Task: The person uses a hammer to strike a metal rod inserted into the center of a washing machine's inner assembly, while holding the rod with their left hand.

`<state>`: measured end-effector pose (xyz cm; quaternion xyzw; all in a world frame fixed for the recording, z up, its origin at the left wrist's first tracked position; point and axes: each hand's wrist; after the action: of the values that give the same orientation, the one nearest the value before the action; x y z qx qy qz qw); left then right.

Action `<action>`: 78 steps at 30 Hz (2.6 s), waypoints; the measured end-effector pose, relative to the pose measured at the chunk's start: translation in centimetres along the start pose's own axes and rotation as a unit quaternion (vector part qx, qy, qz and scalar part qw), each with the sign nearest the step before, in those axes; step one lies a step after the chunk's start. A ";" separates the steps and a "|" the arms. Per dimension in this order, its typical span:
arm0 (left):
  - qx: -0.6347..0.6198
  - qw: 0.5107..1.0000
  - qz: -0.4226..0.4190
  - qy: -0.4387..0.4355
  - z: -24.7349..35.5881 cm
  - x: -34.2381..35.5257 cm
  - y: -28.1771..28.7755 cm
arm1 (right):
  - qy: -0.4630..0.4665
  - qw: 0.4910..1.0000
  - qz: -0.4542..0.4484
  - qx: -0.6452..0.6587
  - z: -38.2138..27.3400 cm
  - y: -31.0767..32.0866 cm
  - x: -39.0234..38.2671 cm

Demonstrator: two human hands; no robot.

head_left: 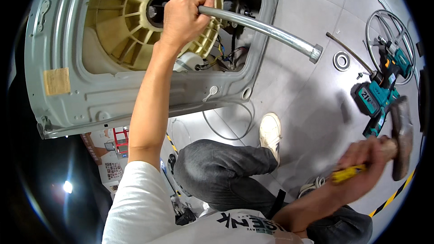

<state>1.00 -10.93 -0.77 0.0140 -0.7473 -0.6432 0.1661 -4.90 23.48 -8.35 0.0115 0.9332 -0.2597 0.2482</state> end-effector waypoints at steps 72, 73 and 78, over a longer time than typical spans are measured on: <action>0.044 0.998 -0.024 -0.024 0.4 -1.1 -0.7 | -0.056 0.993 -0.018 -0.100 1.0 2.5 3.0; 0.046 0.999 -0.018 -0.017 0.5 -1.1 -0.5 | -0.061 0.992 -0.009 -0.107 1.1 2.4 3.0; 0.051 0.999 -0.007 -0.017 0.5 -0.3 0.7 | -0.060 0.992 -0.011 -0.107 1.6 2.6 3.5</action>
<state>1.31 -10.27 -0.24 0.0169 -0.7817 -0.6057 0.1478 -6.82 24.53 -12.41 -0.0407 0.9390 -0.1615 0.3010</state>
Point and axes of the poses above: each hand's wrist, its own x-axis towards the middle knuckle, its own y-axis out of the back of the hand, z = x × y, and after that the axes turned 3 degrees about -x, right-handed
